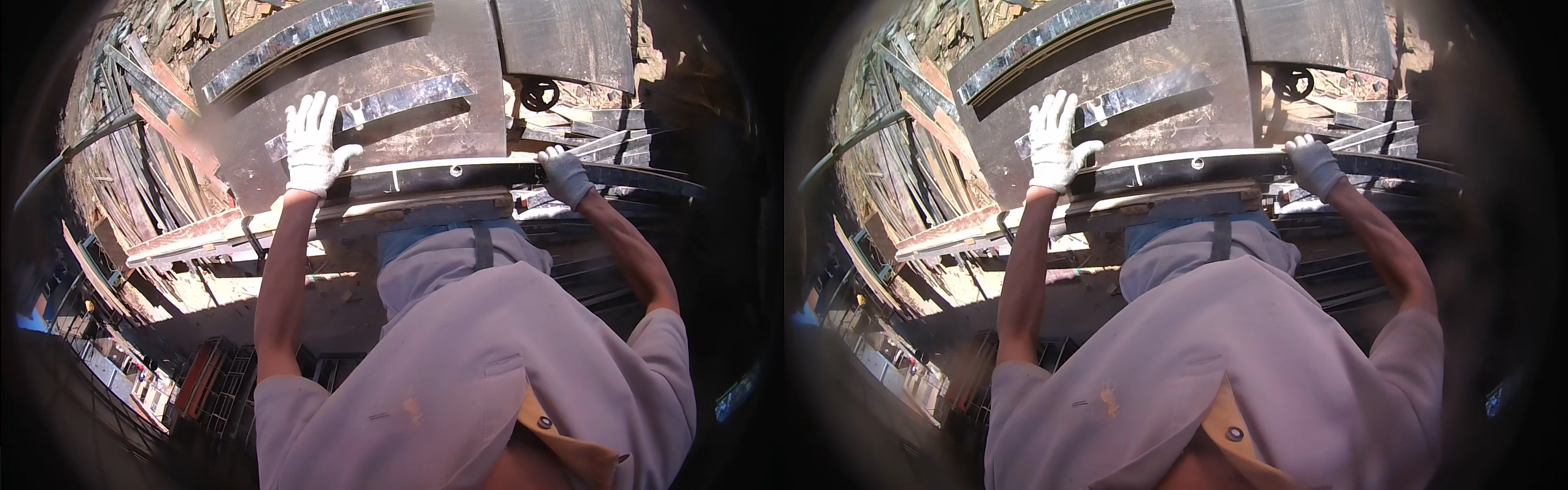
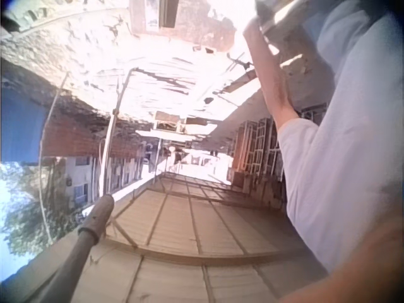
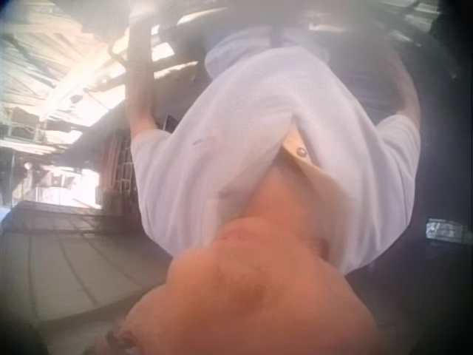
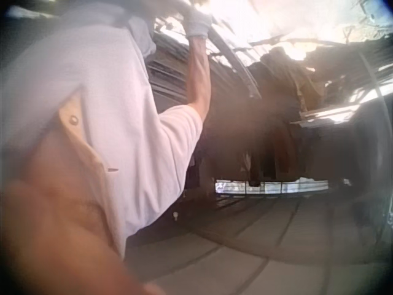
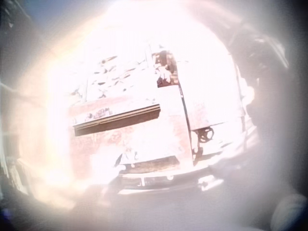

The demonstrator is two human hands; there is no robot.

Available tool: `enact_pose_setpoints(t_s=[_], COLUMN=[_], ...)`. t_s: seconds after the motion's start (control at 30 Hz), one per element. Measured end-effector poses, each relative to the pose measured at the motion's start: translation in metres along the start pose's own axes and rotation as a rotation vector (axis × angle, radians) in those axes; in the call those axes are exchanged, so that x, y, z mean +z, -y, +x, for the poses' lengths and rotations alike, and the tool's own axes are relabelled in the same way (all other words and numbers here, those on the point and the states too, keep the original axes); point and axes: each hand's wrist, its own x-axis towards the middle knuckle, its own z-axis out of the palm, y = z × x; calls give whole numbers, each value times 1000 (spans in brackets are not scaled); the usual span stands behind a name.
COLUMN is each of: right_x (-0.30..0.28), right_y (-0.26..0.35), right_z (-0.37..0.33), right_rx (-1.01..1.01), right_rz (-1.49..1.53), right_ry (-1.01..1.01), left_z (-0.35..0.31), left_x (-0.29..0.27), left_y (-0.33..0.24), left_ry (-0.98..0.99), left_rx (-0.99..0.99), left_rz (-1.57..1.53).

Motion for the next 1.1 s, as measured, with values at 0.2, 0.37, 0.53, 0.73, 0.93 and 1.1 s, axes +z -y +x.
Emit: enact_pose_setpoints(t_s=[0.2,0.37,0.53,0.73,0.93,1.1], right_x=[9,28,41,18,7,25], right_y=[29,49,64,93,105,101], right_z=[7,18,26,25,33,38], right_rx=[-43,-86,-75,-178,-211,-204], right_rz=[21,-28,-12,20,-12,-99], right_ry=[-94,-167,-194,-327,-366,-266], left_z=[-53,-81,-98,-99,-96,-99], left_x=[46,55,62,49,49,58], left_y=[-92,-86,-70,-69,-73,-73], left_ry=[325,256,163,126,119,122], left_rx=[0,-142,-168,-117,-185,-181], left_rz=[-356,-298,-331,-363,-444,-379])
